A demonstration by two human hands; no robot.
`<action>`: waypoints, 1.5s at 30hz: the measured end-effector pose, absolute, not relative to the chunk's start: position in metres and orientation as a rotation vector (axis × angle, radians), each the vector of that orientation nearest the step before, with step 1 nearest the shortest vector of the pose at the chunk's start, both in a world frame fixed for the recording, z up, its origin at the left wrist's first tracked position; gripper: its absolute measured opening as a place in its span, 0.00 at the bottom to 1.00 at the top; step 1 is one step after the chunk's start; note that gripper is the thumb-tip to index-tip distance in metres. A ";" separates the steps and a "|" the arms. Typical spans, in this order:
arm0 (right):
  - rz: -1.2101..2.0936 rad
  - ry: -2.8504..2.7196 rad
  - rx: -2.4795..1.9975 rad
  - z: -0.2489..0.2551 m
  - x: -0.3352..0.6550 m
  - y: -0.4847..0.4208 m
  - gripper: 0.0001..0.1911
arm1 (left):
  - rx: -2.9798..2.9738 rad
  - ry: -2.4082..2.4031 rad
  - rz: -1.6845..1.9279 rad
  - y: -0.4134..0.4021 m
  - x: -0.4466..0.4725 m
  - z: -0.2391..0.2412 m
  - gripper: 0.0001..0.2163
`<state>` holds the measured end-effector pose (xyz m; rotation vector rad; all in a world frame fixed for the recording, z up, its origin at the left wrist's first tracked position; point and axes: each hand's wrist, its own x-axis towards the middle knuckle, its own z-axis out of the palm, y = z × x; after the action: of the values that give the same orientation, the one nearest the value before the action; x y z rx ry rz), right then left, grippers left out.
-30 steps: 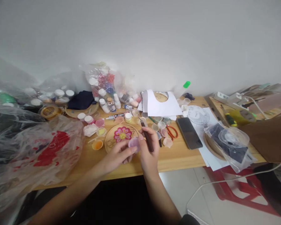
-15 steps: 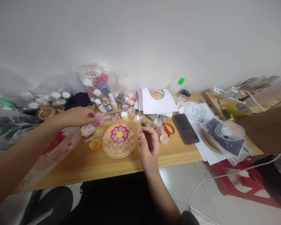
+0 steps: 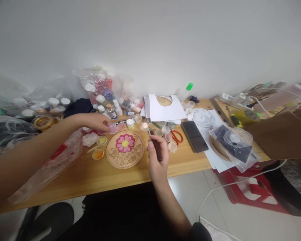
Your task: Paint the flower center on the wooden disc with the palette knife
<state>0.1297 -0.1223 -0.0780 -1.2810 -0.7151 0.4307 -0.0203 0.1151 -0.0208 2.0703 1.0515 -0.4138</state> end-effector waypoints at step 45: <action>0.422 -0.694 -1.397 -0.083 0.135 -0.134 0.07 | 2.107 1.579 0.839 -0.055 -0.101 -0.135 0.30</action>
<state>0.1348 -0.1344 -0.0834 -1.3972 -0.6939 0.4221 -0.1009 -0.0550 -0.1354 2.1074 1.5790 0.8389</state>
